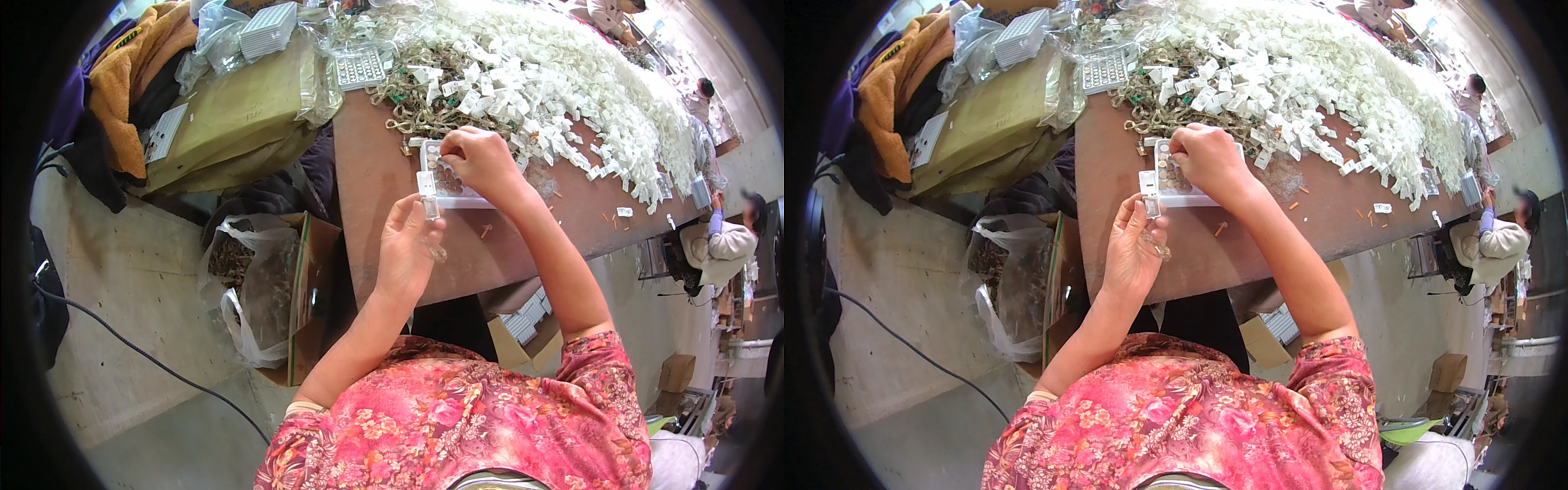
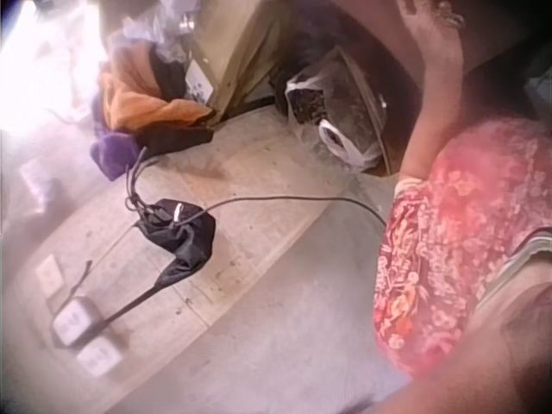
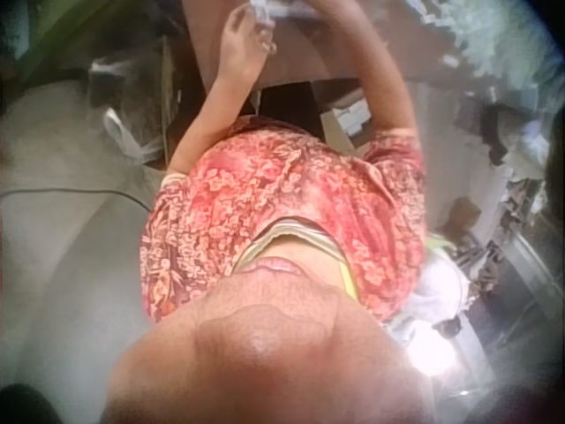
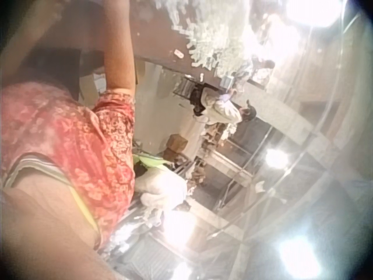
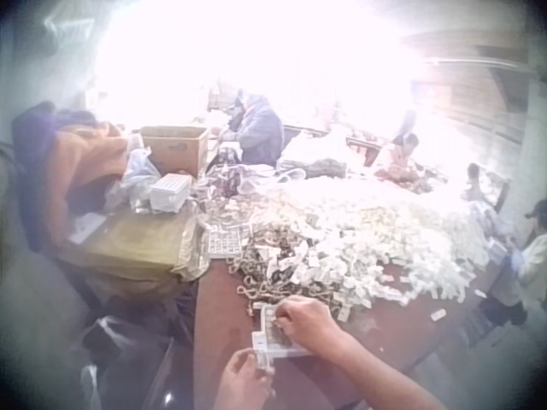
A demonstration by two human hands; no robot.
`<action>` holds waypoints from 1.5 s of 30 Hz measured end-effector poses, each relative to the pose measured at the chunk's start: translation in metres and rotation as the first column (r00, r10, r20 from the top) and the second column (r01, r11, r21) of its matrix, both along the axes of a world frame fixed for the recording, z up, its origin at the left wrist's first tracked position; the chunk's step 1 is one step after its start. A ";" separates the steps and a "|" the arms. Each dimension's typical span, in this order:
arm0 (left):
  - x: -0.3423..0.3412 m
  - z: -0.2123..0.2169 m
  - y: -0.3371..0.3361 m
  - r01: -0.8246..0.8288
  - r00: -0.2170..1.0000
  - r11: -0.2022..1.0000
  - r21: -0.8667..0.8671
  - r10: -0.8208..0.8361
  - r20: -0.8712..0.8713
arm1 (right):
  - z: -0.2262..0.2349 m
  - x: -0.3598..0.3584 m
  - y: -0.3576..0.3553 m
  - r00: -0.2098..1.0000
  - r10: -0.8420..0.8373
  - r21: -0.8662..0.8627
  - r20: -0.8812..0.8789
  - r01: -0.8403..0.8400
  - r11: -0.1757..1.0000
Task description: The person repeatedly picks small white LED modules from a pile on the table, inserts a tiny brown component into each, and places the assembled units into a white tray. The person occasionally activates the LED to check for illumination before continuing the cycle.
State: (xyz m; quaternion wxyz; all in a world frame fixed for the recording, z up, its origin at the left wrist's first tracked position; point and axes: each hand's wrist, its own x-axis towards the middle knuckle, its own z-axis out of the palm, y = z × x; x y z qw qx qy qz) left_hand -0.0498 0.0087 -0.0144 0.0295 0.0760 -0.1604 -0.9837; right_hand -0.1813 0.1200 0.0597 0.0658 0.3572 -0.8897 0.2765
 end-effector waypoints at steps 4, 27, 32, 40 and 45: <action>-0.001 0.000 0.001 -0.015 1.000 1.000 -0.018 0.015 -0.007 | 0.016 0.036 0.016 0.984 0.129 -0.261 0.123 -0.093 0.961; 0.001 -0.002 0.001 0.023 0.999 0.999 -0.039 -0.025 -0.041 | 0.007 0.076 0.012 0.996 0.085 -0.216 -0.014 -0.086 0.973; 0.002 0.003 0.005 -0.050 0.999 0.999 -0.017 0.050 0.001 | -0.008 0.084 0.009 0.876 0.147 -0.128 -0.460 -0.229 0.965; 0.001 -0.004 0.000 0.004 1.000 1.000 -0.025 -0.004 -0.015 | -0.007 0.022 -0.002 0.985 -0.098 -0.104 -0.141 0.084 0.991; 0.003 -0.001 -0.001 -0.013 0.999 1.000 -0.018 0.014 0.030 | -0.022 -0.001 -0.012 0.987 -0.058 0.109 -0.151 0.075 0.991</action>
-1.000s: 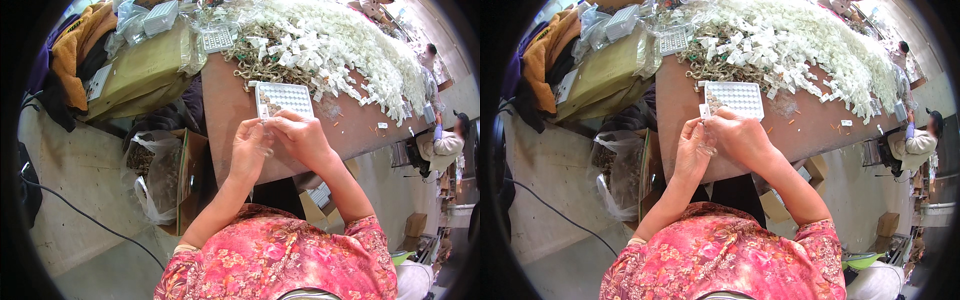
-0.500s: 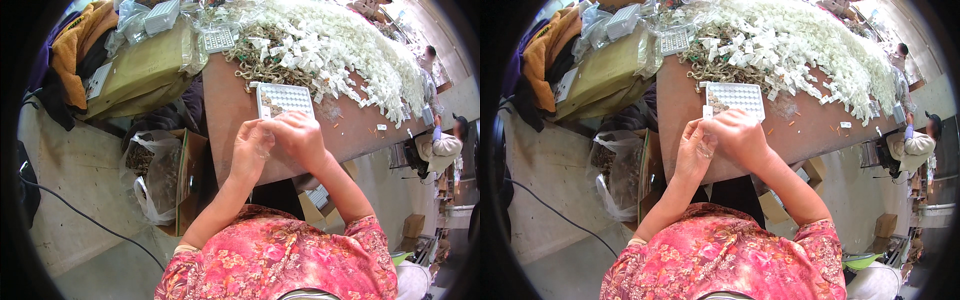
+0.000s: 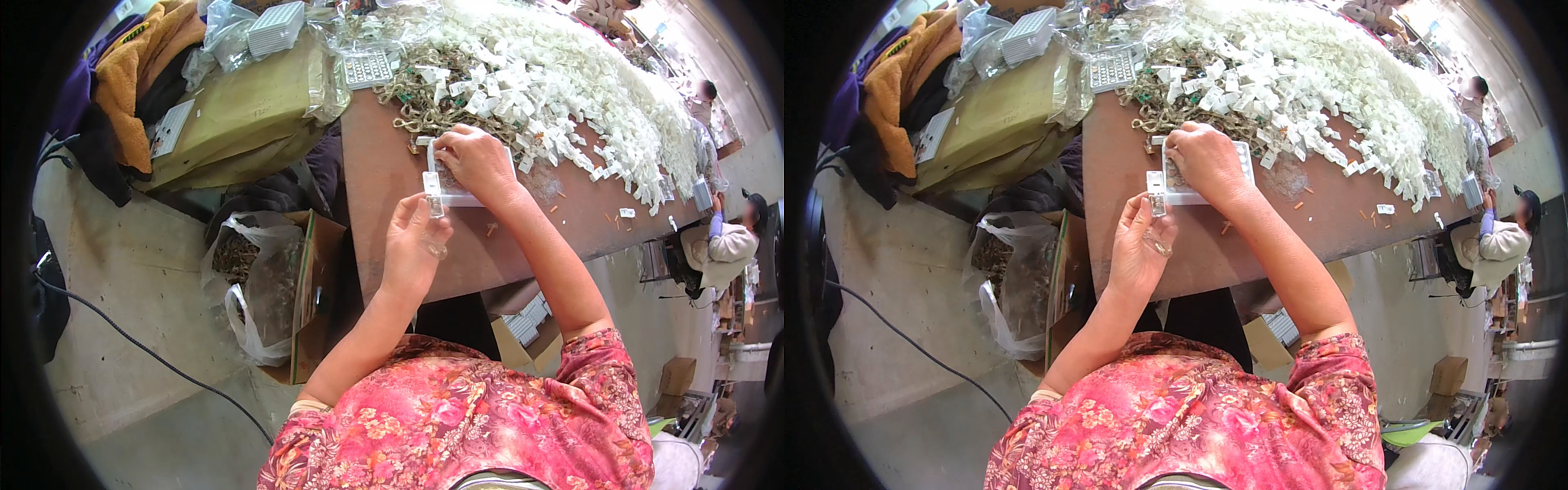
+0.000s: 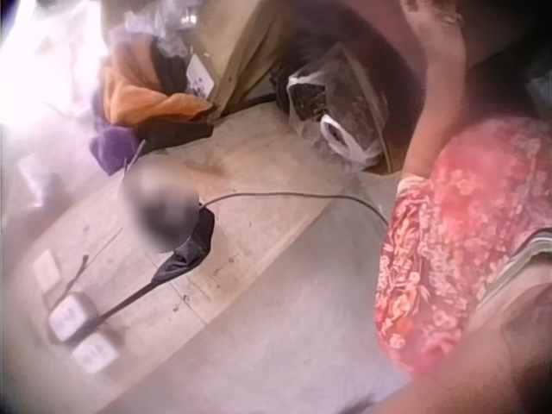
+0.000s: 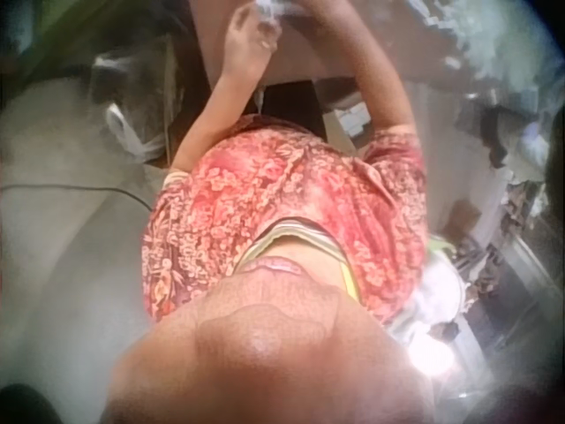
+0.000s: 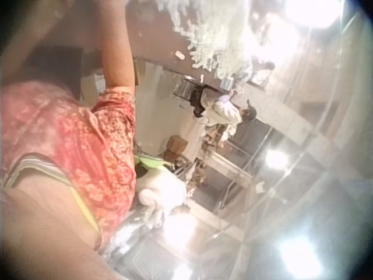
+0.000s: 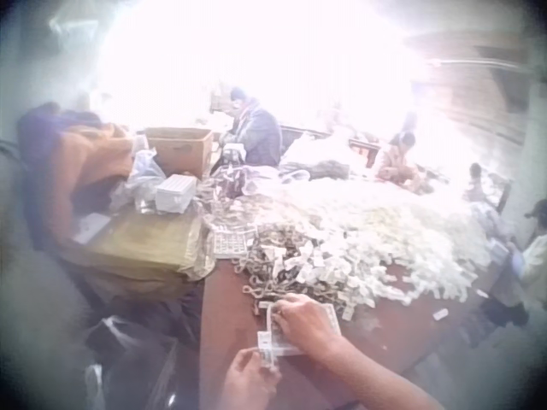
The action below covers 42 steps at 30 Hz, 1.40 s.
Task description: The person repeatedly picks small white LED modules from a pile on the table, inserts a tiny brown component into each, and places the assembled units into a white tray. The person occasionally activates the LED to check for illumination before continuing the cycle.
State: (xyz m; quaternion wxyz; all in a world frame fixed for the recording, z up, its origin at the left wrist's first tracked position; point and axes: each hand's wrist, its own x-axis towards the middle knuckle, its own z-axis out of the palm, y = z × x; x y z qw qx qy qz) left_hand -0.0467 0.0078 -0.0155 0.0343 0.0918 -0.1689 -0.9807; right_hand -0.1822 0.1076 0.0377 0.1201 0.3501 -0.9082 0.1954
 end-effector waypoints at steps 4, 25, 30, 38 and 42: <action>-0.002 0.003 0.001 -0.001 1.000 1.000 -0.008 0.001 0.018 | 0.003 0.000 0.003 1.000 0.004 -0.095 0.020 -0.002 0.995; 0.000 -0.004 0.001 0.023 0.996 0.996 -0.081 -0.030 -0.086 | 0.014 0.076 0.024 0.962 0.139 -0.365 0.233 -0.046 0.930; 0.000 -0.005 0.003 -0.017 0.997 1.000 -0.017 0.016 -0.072 | -0.011 0.084 0.019 0.942 0.096 -0.357 -0.323 -0.215 0.909; 0.005 0.004 0.005 -0.015 1.000 0.983 -0.186 0.013 -0.011 | -0.017 0.094 0.025 0.965 0.049 -0.362 -0.259 -0.144 0.921; 0.009 0.003 0.007 -0.002 1.000 0.952 -0.306 -0.001 -0.010 | -0.014 0.101 0.032 0.967 0.042 -0.353 -0.252 -0.132 0.926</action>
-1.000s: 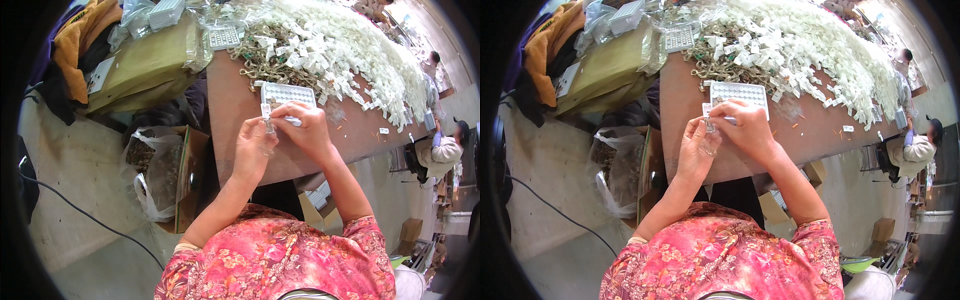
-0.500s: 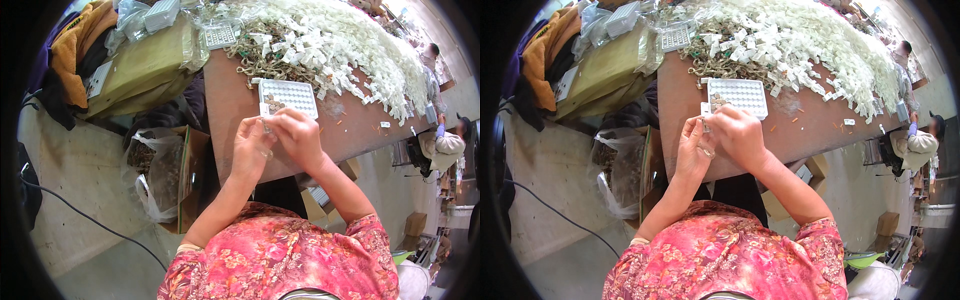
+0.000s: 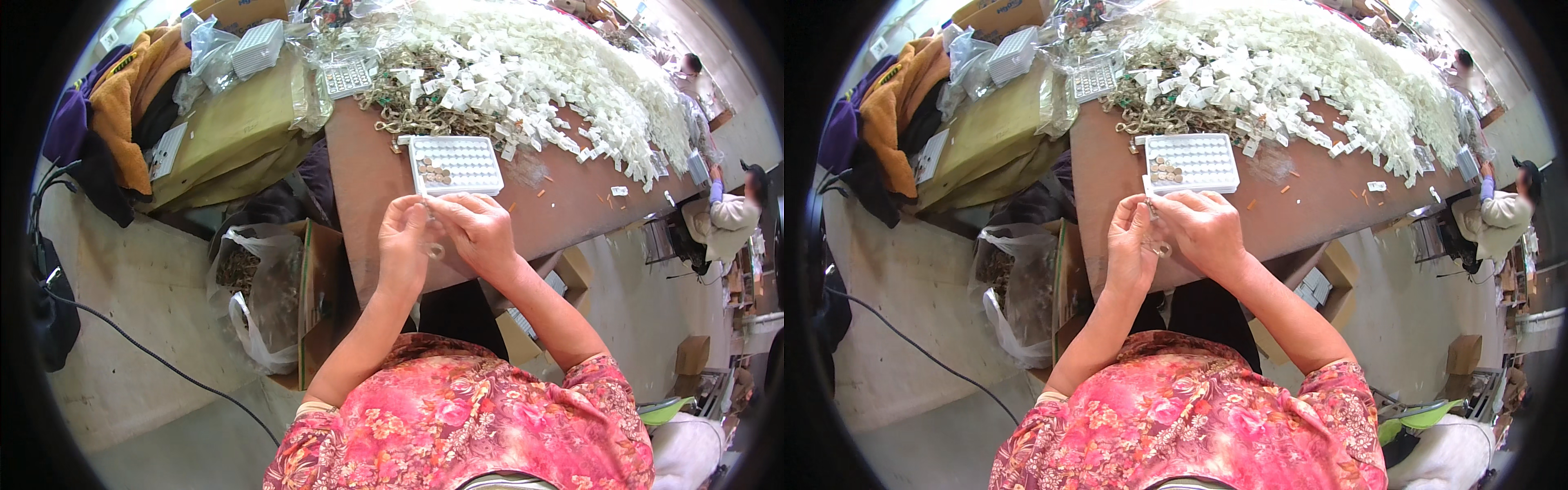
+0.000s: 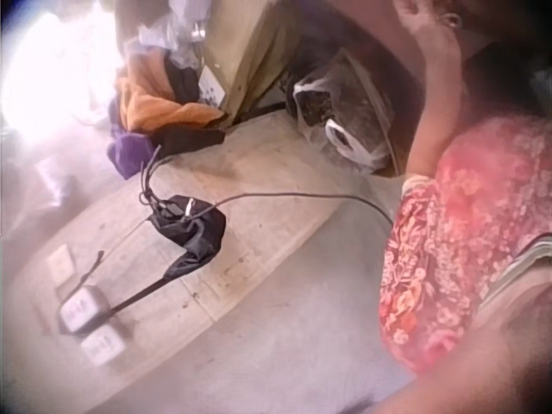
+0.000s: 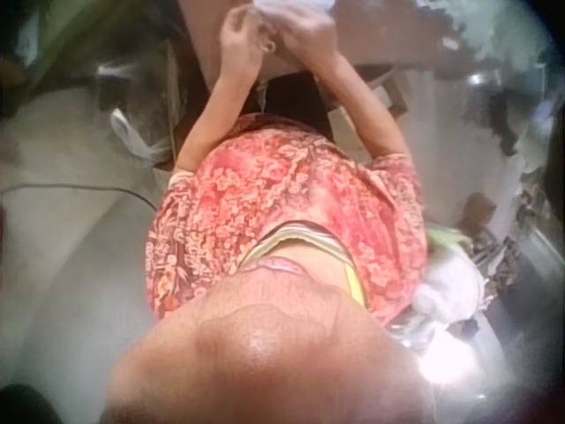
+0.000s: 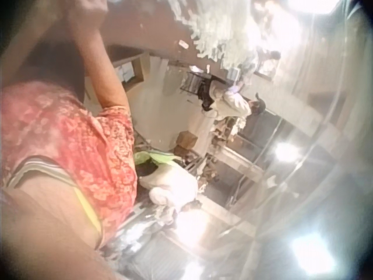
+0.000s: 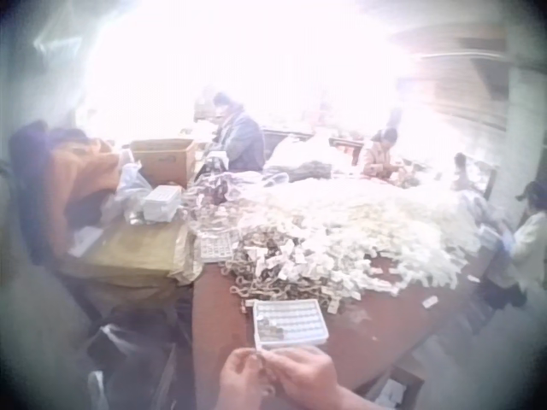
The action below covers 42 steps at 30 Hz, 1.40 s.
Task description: The person repeatedly picks small white LED modules from a pile on the table, inserts a tiny brown component into each, and places the assembled units into a white tray. The person occasionally activates the LED to check for illumination before continuing the cycle.
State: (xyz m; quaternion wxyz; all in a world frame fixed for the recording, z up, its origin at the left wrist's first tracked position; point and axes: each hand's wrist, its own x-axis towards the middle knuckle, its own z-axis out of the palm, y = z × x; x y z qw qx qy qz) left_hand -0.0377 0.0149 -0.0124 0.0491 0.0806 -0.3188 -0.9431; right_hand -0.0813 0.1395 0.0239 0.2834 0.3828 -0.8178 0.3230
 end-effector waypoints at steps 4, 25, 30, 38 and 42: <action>-0.004 -0.003 0.005 -0.051 0.999 0.999 -0.018 0.051 -0.011 | 0.003 0.008 0.001 0.999 -0.043 0.059 -0.015 0.044 0.997; 0.003 -0.001 -0.002 0.351 0.936 0.905 0.239 -0.347 -0.060 | 0.013 0.004 0.006 0.965 0.009 -0.184 0.262 0.041 0.982; 0.009 0.006 -0.004 0.328 0.935 0.910 0.253 -0.352 0.055 | 0.014 -0.003 0.015 0.954 0.227 -0.205 0.196 -0.187 0.961; 0.003 0.002 -0.014 0.588 0.804 0.716 0.377 -0.570 -0.172 | 0.028 -0.002 0.026 0.930 0.192 -0.210 0.314 -0.129 0.969; 0.009 0.006 -0.012 0.515 0.840 0.772 0.372 -0.540 -0.042 | 0.025 0.002 0.027 0.961 0.202 -0.141 0.187 -0.177 0.974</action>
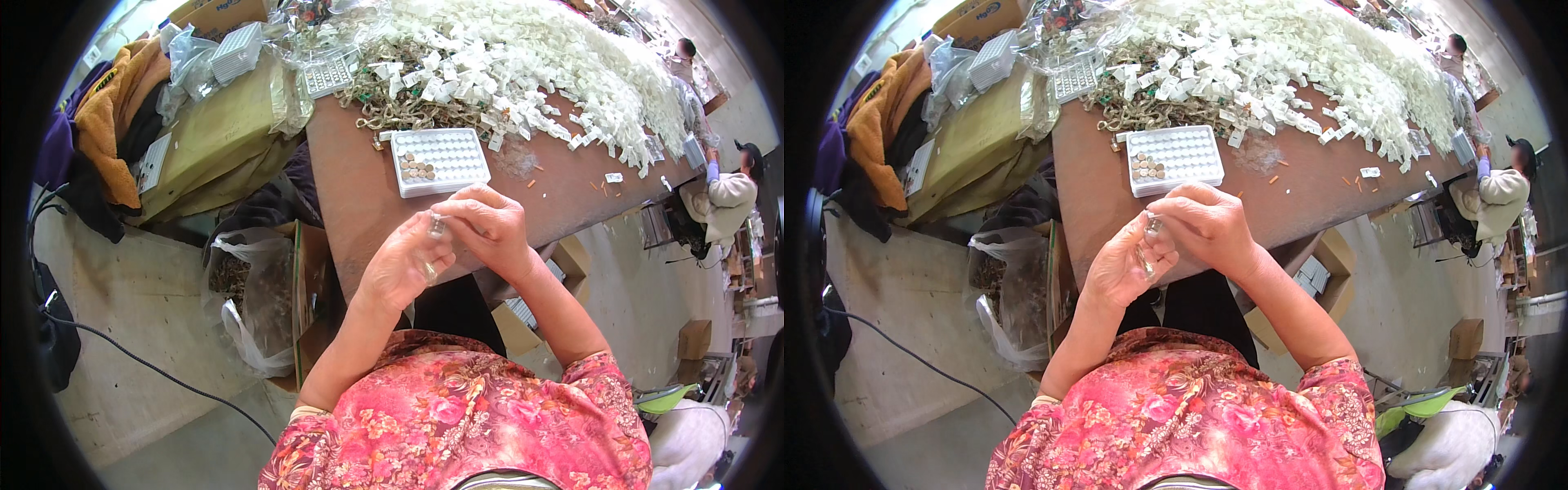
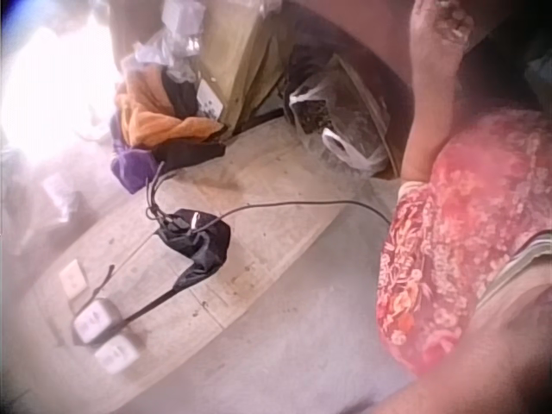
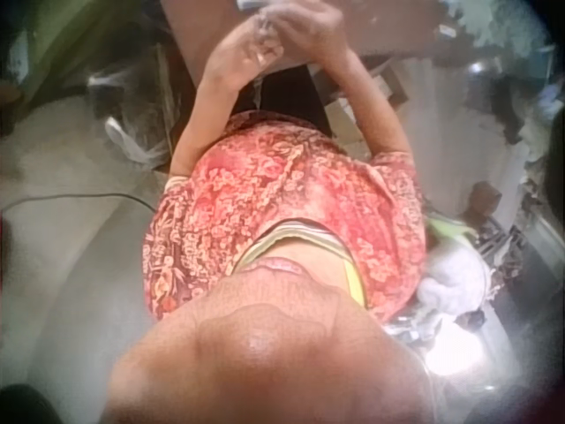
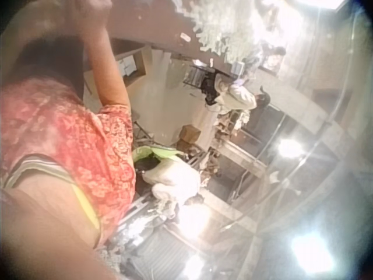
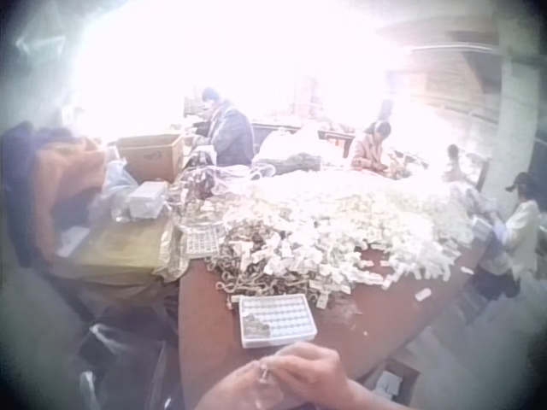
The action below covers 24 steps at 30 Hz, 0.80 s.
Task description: The person repeatedly picks small white LED modules from a pile on the table, inserts a tiny brown component into each, and places the assembled units into a white tray. The person occasionally activates the LED to check for illumination before continuing the cycle.
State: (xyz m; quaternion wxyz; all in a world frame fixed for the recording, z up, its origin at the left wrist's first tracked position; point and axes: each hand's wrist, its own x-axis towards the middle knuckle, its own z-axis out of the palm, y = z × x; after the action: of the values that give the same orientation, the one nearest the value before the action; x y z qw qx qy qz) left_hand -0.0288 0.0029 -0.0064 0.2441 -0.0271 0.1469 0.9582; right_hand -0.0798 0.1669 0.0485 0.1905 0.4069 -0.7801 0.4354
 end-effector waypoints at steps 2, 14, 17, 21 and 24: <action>0.003 0.003 0.001 -0.040 0.998 0.996 -0.078 0.043 0.036 | -0.002 -0.001 0.000 0.999 0.045 -0.001 -0.026 -0.045 0.999; 0.008 -0.002 0.020 -0.149 0.971 0.988 0.038 0.139 0.193 | -0.004 0.010 -0.002 0.998 0.043 0.104 -0.041 -0.039 0.994; 0.008 -0.002 0.024 -0.151 0.975 0.989 0.002 0.148 0.163 | -0.007 0.008 -0.001 0.995 0.024 0.141 -0.099 -0.009 0.990; 0.010 0.000 0.026 -0.093 0.979 0.987 0.134 0.066 0.194 | -0.011 0.003 0.003 0.987 0.059 0.163 -0.147 -0.034 0.986; 0.011 0.002 0.029 -0.074 0.963 0.982 0.176 0.025 0.267 | -0.011 0.000 0.009 0.978 0.091 0.194 -0.187 -0.054 0.980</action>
State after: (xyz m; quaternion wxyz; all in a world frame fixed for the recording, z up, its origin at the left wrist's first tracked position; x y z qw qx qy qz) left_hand -0.0182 0.0319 -0.0045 0.2390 -0.1354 0.0233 0.9613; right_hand -0.0796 0.1758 0.0374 0.2108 0.4920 -0.7799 0.3244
